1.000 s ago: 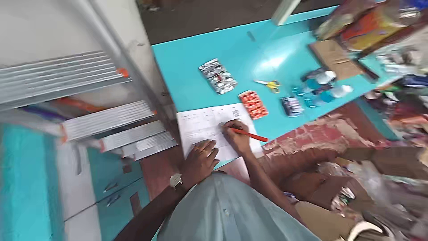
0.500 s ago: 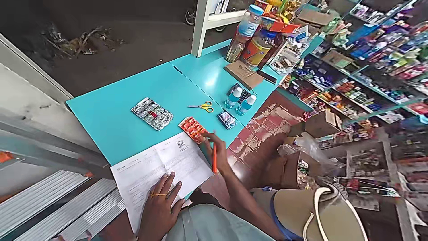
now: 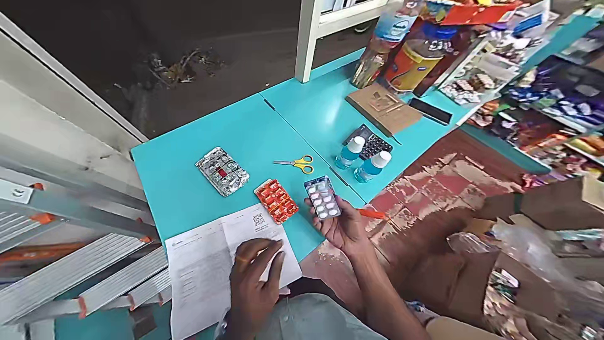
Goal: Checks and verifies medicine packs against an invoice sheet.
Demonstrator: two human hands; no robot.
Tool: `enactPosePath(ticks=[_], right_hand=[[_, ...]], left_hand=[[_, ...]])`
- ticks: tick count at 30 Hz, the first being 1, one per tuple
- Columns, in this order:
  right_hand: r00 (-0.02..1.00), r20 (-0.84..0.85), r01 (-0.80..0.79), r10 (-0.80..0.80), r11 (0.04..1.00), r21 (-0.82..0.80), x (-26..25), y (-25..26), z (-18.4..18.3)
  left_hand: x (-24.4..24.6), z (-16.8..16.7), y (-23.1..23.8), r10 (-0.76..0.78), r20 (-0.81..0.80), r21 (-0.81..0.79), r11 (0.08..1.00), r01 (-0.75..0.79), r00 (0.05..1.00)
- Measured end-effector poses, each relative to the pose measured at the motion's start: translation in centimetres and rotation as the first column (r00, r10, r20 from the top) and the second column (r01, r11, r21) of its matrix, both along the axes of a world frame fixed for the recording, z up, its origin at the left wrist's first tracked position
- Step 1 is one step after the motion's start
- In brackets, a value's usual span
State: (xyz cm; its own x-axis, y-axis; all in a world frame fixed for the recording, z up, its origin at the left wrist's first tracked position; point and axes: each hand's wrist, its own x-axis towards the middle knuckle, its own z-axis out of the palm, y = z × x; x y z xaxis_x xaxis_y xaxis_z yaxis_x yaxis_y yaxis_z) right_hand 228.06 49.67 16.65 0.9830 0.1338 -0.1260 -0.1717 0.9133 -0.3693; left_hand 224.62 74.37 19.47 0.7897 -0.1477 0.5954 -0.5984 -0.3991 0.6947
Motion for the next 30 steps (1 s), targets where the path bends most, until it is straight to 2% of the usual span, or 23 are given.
enactPosePath(ticks=[1, 3, 6, 9, 14, 16, 19, 20, 22, 24, 26, 27, 29, 30], right_hand=[[0.996, 0.0, -0.091, 0.092, 0.987, 0.135, 0.0, 0.5, -0.1], [0.983, -0.01, -0.178, 0.184, 0.964, 0.196, -0.2, 1.3, -0.3], [0.981, -0.004, -0.191, 0.192, 0.981, 0.042, -0.5, 2.2, 0.1], [0.986, 0.029, -0.16, 0.165, 0.98, -0.122, -0.6, 2.4, 0.5], [0.966, 0.191, -0.117, 0.177, 0.951, -0.286, -0.5, 2.1, 0.4], [0.944, 0.259, -0.071, 0.203, 0.894, -0.443, -0.2, 2.0, 0.3], [0.914, 0.322, 0.078, 0.249, 0.669, -0.739, 0.0, 1.9, 1.0], [0.915, 0.335, 0.143, 0.225, 0.595, -0.791, 0.0, 2.0, 1.0], [0.916, 0.369, 0.241, 0.155, 0.524, -0.817, 0.1, 2.3, 0.7], [0.915, 0.389, 0.276, 0.11, 0.534, -0.799, 0.2, 2.6, 0.7], [0.918, 0.384, 0.263, 0.102, 0.569, -0.779, 0.4, 2.7, 0.9], [0.913, 0.392, 0.252, 0.115, 0.596, -0.763, 0.5, 2.6, 0.9], [0.877, 0.441, 0.206, 0.193, 0.677, -0.706, 0.7, 2.3, 0.7], [0.84, 0.476, 0.169, 0.258, 0.711, -0.682, 0.7, 2.3, 0.6]], left_hand=[[0.8, 0.4, -1.7, 0.012, 0.019, 0.007, 1.0, -0.012, 1.0], [2.2, 1.2, -4.5, 0.056, 0.054, 0.062, 0.996, -0.059, 0.997], [3.8, 1.4, -6.7, 0.169, 0.136, 0.15, 0.97, -0.189, 0.976], [4.1, 1.1, -6.8, 0.245, 0.135, 0.219, 0.938, -0.27, 0.96], [3.8, 1.3, -5.6, 0.223, -0.028, 0.202, 0.956, -0.213, 0.974], [4.1, 1.5, -5.1, 0.204, -0.065, 0.227, 0.956, -0.184, 0.977], [4.0, 1.4, -4.4, 0.153, -0.117, 0.249, 0.961, -0.12, 0.981], [4.0, 1.4, -4.2, 0.11, -0.153, 0.215, 0.974, -0.076, 0.982], [3.9, 1.4, -3.8, -0.022, -0.239, 0.052, 0.998, 0.036, 0.971], [3.8, 1.6, -3.4, -0.195, -0.277, -0.194, 0.97, 0.144, 0.941], [3.5, 2.2, -2.5, -0.36, -0.29, -0.495, 0.849, 0.183, 0.887], [3.4, 2.7, -1.9, -0.448, -0.289, -0.671, 0.725, 0.155, 0.846], [3.4, 3.6, -0.3, -0.663, -0.234, -0.932, 0.361, 0.029, 0.711], [3.6, 3.8, 0.5, -0.741, -0.181, -0.977, 0.209, -0.035, 0.646]])
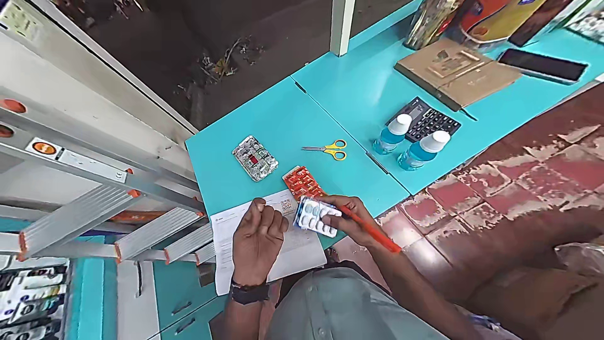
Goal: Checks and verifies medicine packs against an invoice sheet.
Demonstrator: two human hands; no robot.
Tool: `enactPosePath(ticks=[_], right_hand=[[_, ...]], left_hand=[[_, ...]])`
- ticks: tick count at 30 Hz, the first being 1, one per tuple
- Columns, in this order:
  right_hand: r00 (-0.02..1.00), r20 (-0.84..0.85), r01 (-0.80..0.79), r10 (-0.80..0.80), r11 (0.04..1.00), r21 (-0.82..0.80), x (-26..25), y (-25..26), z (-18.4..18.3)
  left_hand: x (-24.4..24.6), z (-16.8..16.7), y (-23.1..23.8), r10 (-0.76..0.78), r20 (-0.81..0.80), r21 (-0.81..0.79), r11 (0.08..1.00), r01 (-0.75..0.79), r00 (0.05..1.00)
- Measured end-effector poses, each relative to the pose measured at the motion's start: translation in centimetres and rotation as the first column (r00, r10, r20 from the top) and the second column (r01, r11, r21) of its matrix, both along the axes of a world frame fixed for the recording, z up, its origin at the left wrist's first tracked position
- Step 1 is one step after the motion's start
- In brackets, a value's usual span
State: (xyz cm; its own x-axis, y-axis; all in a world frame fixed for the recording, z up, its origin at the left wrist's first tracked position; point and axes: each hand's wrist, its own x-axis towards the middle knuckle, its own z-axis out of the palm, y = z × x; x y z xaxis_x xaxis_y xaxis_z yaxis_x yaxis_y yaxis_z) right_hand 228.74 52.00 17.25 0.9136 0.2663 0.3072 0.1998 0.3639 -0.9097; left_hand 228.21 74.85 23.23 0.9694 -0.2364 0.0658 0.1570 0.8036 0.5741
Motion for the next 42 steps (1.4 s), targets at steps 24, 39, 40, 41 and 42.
enactPosePath(ticks=[24, 39, 40, 41, 42], right_hand=[[0.769, -0.636, 0.385, 0.058, 0.753, 0.534, -3.0, 10.7, 2.5], [0.979, -0.189, -0.05, 0.071, 0.992, 0.113, -3.8, 10.8, 0.8], [0.986, -0.163, 0.03, -0.032, 0.999, -0.018, -3.8, 10.8, 0.8], [0.985, -0.105, 0.114, -0.135, 0.976, -0.184, -3.7, 10.6, 0.9], [0.976, -0.045, 0.189, -0.215, 0.925, -0.33, -3.7, 10.4, 0.8]], left_hand=[[-0.3, -3.6, 5.1, 0.042, 0.626, 0.531, 0.708, -0.465, 0.779], [1.5, 1.6, 9.6, -0.289, 0.257, 0.484, 0.864, 0.137, 0.922], [1.1, 1.8, 9.6, -0.304, 0.301, 0.606, 0.793, 0.065, 0.904], [0.7, 2.2, 9.9, -0.348, 0.348, 0.695, 0.719, 0.009, 0.871], [0.3, 2.5, 10.1, -0.382, 0.39, 0.726, 0.687, -0.024, 0.838]])
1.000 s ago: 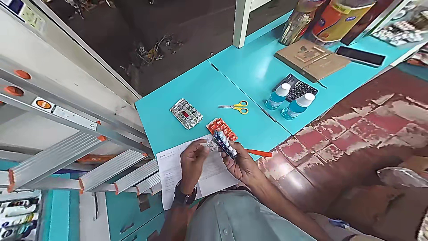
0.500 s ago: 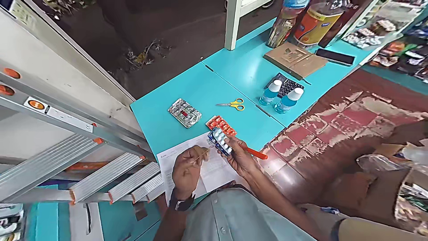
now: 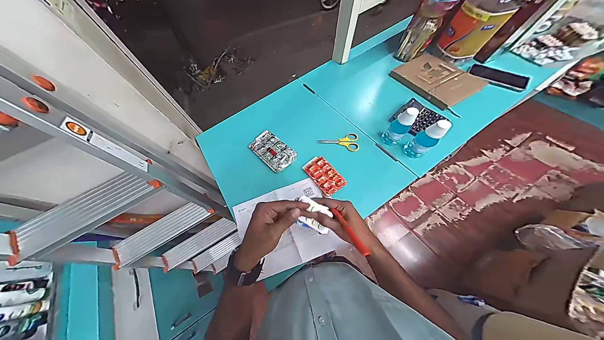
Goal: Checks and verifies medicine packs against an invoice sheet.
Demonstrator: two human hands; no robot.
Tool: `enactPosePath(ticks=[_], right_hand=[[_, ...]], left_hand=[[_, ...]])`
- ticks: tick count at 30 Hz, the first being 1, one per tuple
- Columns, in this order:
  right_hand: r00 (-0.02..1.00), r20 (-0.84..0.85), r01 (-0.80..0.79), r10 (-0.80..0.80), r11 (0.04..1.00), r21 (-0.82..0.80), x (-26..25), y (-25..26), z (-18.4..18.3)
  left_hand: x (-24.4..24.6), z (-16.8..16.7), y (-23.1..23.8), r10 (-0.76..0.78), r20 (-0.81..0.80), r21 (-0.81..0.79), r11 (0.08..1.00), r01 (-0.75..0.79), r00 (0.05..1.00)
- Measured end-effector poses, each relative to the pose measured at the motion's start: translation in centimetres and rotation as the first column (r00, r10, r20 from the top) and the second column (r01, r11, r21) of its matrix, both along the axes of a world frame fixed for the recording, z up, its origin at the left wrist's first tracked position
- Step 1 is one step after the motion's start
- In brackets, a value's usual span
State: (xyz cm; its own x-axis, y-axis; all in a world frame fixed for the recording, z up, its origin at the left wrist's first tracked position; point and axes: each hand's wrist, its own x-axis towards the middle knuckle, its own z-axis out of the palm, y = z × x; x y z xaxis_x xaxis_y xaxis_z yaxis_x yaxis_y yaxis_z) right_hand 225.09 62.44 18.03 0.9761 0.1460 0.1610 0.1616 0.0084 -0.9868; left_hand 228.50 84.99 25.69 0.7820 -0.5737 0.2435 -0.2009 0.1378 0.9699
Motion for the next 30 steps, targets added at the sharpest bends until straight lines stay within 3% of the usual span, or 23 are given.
enactPosePath(ticks=[1, 3, 5, 7, 9, 11, 13, 17, 19, 24, 30], right_hand=[[0.998, 0.029, 0.05, -0.048, 0.994, -0.094, 0.1, -0.2, -0.2], [0.999, 0.02, 0.051, -0.049, 0.995, -0.09, 0.3, -0.6, -0.3], [0.997, -0.072, -0.025, 0.033, 0.994, 0.11, 0.1, -0.9, 0.3], [0.979, -0.189, 0.005, 0.075, 0.92, 0.391, -0.3, -0.5, 1.1], [0.975, -0.224, 0.1, 0.012, 0.868, 0.486, 0.1, 0.4, 1.8], [0.979, -0.133, 0.192, -0.152, 0.903, 0.385, 0.7, 1.5, 1.7], [0.95, 0.083, 0.277, -0.302, 0.933, 0.231, 1.1, 2.6, 1.0], [0.85, 0.401, 0.363, -0.343, 0.931, 0.027, 1.0, 3.0, -0.5], [0.884, 0.369, 0.298, -0.288, 0.954, 0.031, 1.1, 2.6, -0.5], [0.985, 0.109, 0.104, -0.13, 0.97, 0.221, 1.6, -0.1, -0.3], [0.966, 0.173, 0.167, -0.19, 0.976, 0.139, 1.4, -0.2, -0.5]], left_hand=[[-0.3, 0.3, 0.3, -0.005, 0.037, 0.004, 1.0, 0.005, 0.999], [-0.3, 0.8, 1.0, 0.084, 0.031, -0.06, 0.995, -0.082, 0.996], [0.6, 0.4, 1.4, 0.226, -0.017, -0.141, 0.964, -0.226, 0.974], [1.2, -1.0, 1.0, 0.287, -0.009, -0.042, 0.957, -0.288, 0.958], [0.4, -2.7, -1.3, 0.352, -0.046, 0.062, 0.935, -0.349, 0.935], [-1.3, -4.3, -4.3, 0.43, -0.165, 0.052, 0.902, -0.428, 0.888], [-2.0, -5.4, -6.7, 0.519, -0.279, -0.008, 0.84, -0.542, 0.808], [-1.6, -5.8, -7.4, 0.517, -0.349, -0.092, 0.811, -0.577, 0.782], [-1.1, -5.8, -6.9, 0.484, -0.352, -0.094, 0.834, -0.544, 0.802], [0.6, -6.0, -5.4, 0.286, -0.427, -0.11, 0.925, -0.363, 0.858], [1.1, -5.6, -6.4, 0.266, -0.476, -0.128, 0.922, -0.365, 0.838]])
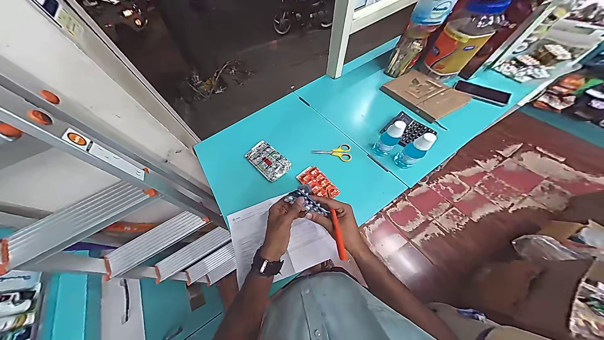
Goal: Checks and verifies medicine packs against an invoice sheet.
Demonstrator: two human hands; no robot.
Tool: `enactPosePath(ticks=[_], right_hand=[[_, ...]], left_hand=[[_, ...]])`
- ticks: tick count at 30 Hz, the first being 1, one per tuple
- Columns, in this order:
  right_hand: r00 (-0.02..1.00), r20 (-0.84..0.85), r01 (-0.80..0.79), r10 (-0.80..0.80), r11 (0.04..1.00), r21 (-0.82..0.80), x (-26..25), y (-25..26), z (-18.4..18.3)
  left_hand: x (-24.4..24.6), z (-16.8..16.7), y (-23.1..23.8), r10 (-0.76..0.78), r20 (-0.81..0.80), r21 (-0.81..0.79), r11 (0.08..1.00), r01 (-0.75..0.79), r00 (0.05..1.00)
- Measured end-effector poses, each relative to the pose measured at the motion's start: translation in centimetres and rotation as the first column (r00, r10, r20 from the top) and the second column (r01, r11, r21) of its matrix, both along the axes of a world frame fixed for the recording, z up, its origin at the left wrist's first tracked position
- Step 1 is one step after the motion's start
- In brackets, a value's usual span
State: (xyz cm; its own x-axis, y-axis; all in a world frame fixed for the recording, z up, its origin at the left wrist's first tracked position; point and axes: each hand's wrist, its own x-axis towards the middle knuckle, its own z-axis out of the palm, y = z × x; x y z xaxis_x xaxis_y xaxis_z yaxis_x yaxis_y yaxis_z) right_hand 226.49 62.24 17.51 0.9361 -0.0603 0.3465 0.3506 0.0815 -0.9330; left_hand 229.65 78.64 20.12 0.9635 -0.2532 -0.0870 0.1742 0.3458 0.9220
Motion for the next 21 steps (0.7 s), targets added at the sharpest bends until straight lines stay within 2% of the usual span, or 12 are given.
enactPosePath(ticks=[2, 4, 6, 9, 12, 16, 19, 21], right_hand=[[0.999, 0.031, 0.016, -0.016, 1.0, -0.006, 0.0, 0.2, -0.4], [1.0, 0.01, 0.009, -0.009, 1.0, 0.027, 0.0, -0.1, -0.6], [0.998, -0.051, -0.033, 0.041, 0.99, 0.139, 0.1, -0.7, -0.7], [0.965, -0.206, -0.07, 0.164, 0.915, 0.397, 0.1, -1.0, -0.5], [0.922, -0.285, -0.086, 0.263, 0.856, 0.509, 0.1, -1.1, -0.6], [0.931, -0.302, -0.039, 0.206, 0.877, 0.478, 0.1, -0.9, -0.8], [0.975, -0.221, 0.069, -0.014, 0.969, 0.239, 0.1, -0.6, -1.3], [0.967, -0.223, 0.175, -0.126, 0.96, 0.22, 0.3, -0.8, -1.1]], left_hand=[[0.0, 0.1, -0.4, 0.032, -0.04, 0.006, 0.999, -0.032, 0.999], [0.2, -0.1, -0.4, -0.003, -0.047, -0.014, 1.0, 0.002, 0.999], [0.4, -0.5, -0.1, -0.067, -0.036, -0.072, 0.995, 0.064, 0.997], [0.8, -0.9, -0.3, -0.107, -0.061, -0.114, 0.988, 0.1, 0.992], [1.0, -0.8, -0.6, -0.098, -0.139, -0.115, 0.99, 0.083, 0.985], [1.0, -0.6, -1.3, 0.022, -0.28, -0.1, 0.994, -0.052, 0.96], [1.2, -0.5, -1.8, 0.054, -0.353, -0.106, 0.99, -0.097, 0.934], [1.3, -0.6, -1.7, 0.027, -0.355, -0.15, 0.985, -0.086, 0.934]])
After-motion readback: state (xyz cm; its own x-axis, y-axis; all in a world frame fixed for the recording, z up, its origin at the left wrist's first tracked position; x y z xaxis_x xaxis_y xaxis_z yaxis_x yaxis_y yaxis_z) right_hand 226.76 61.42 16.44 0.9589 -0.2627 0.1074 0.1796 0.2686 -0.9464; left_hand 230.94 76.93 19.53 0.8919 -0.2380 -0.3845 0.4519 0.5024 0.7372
